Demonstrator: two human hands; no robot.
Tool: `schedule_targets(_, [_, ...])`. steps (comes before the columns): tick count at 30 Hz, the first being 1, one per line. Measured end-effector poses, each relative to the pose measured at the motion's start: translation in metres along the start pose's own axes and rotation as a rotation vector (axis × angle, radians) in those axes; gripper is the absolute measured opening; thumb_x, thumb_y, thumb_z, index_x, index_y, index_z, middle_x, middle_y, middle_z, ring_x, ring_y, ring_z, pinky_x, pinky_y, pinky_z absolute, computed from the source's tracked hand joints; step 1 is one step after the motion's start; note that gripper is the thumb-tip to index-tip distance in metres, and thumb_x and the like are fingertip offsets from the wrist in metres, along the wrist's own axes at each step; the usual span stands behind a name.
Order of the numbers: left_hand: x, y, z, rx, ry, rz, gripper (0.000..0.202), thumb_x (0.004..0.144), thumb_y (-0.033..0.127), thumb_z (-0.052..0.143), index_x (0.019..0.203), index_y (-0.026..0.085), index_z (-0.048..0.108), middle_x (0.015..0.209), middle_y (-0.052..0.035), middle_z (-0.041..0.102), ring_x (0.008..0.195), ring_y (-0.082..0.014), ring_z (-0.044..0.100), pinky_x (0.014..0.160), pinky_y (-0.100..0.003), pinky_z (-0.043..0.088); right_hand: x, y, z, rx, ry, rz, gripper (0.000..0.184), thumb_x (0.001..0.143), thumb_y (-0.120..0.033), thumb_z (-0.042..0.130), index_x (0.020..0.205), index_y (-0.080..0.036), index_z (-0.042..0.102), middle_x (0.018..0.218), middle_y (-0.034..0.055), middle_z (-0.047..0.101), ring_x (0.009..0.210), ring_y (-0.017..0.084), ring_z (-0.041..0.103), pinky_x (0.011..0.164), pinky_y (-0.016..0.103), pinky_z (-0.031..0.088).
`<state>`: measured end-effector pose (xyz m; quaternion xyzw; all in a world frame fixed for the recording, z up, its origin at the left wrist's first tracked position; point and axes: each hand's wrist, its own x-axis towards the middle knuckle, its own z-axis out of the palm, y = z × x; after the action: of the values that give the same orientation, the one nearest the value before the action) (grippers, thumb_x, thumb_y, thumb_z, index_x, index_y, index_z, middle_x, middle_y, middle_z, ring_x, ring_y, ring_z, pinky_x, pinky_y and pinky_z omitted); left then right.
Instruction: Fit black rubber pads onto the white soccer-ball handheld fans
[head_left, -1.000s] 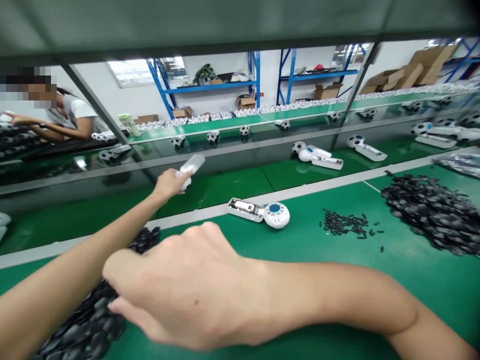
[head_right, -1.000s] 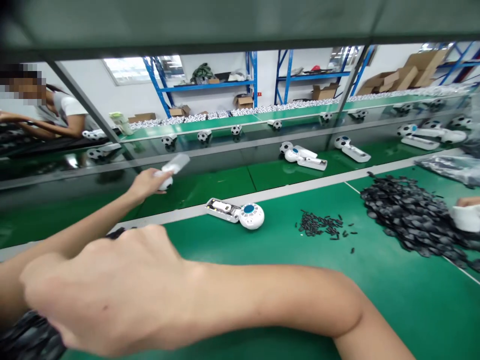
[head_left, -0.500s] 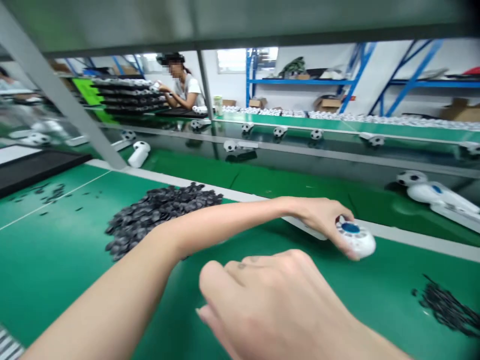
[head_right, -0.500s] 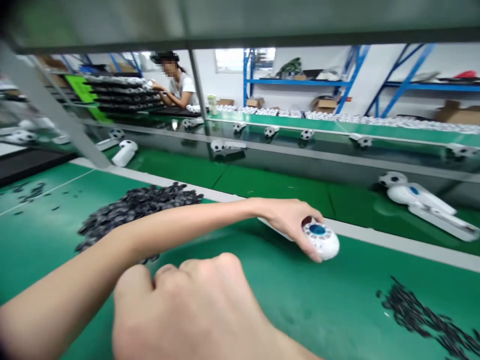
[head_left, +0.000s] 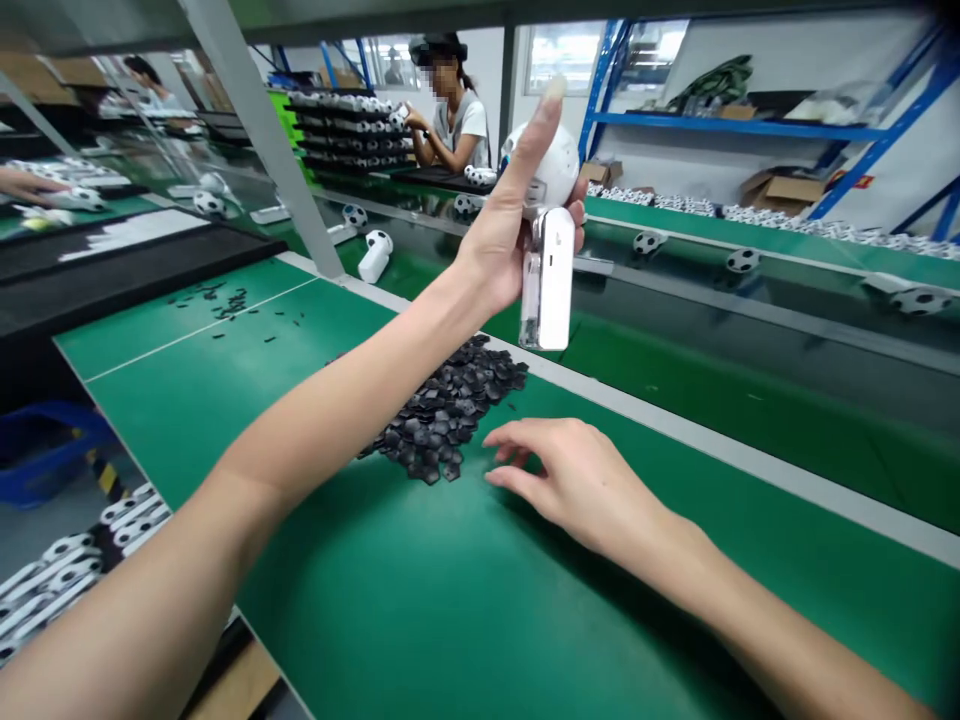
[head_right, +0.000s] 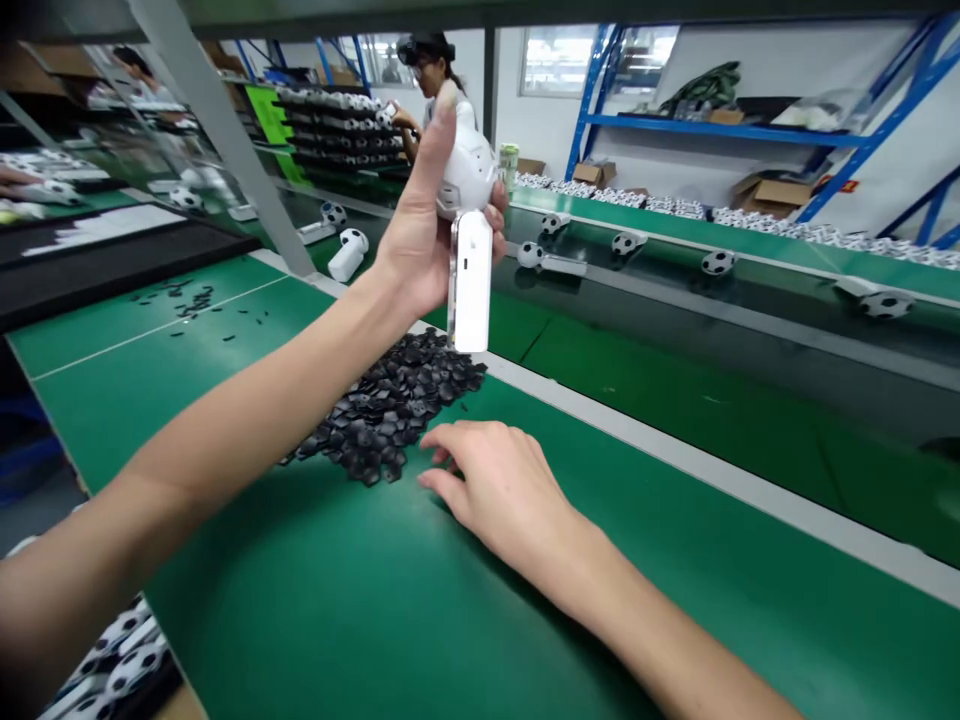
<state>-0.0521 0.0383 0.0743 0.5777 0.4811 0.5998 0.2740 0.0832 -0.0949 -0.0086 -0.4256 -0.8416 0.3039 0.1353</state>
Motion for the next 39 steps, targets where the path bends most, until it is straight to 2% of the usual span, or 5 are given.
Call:
schedule_targets(8, [-0.001,-0.017,-0.021,-0.123,-0.044,0.016,0.062,0.112,0.058,0.032,0.126,0.016,0.074,0.11,-0.005,0.074,0.101,-0.0297,0.082,0.066,-0.031,0.058,0.017,-0.014,0.031,-0.353,-0.08,-0.153,0.013,0.105,-0.024,0.07,0.113,-0.024,0.081,0.114,0.0052,0.082,0.104,0.027,0.076,0.064,0.034,0.035])
schedule_targets(19, [-0.003,-0.021,-0.019,-0.601,-0.269,-0.129,0.028,0.103,0.038,0.068,0.119,0.016,0.075,0.097,-0.0053,0.073,0.097,-0.0223,0.077,0.081,-0.031,0.061,0.02,0.007,0.049,-0.736,0.268,-0.837,0.033,0.107,-0.004,0.05,0.092,-0.012,0.078,0.092,0.0079,0.079,0.074,0.018,0.064,0.059,0.037,0.036])
schedule_targets(25, [-0.02,-0.025,-0.012,-0.799,-0.381,-0.318,0.026,0.092,0.031,0.084,0.105,0.013,0.07,0.08,-0.0032,0.066,0.072,-0.0133,0.063,0.081,-0.034,0.06,0.029,-0.006,0.053,-0.765,0.296,-0.785,0.031,0.107,-0.006,0.052,0.083,-0.017,0.07,0.077,0.0041,0.069,0.071,0.019,0.062,0.055,0.037,0.03])
schedule_targets(34, [-0.05,-0.044,0.005,-0.616,-0.314,-0.541,0.046,0.076,0.036,0.097,0.103,0.02,0.064,0.09,-0.0035,0.07,0.064,-0.014,0.063,0.057,-0.028,0.051,-0.019,-0.009,0.001,-0.653,-0.2,-0.308,0.026,0.103,-0.016,0.068,0.078,-0.02,0.066,0.075,0.0007,0.07,0.063,0.016,0.059,0.051,0.036,0.02])
schedule_targets(39, [-0.061,-0.049,0.011,-0.571,-0.287,-0.452,0.035,0.093,0.05,0.076,0.113,0.021,0.07,0.103,-0.0053,0.071,0.083,-0.0171,0.066,0.069,-0.026,0.055,-0.027,0.012,-0.001,-0.18,0.038,-0.401,0.021,0.107,-0.024,0.068,0.091,-0.021,0.081,0.089,0.0023,0.082,0.076,0.015,0.073,0.062,0.027,0.044])
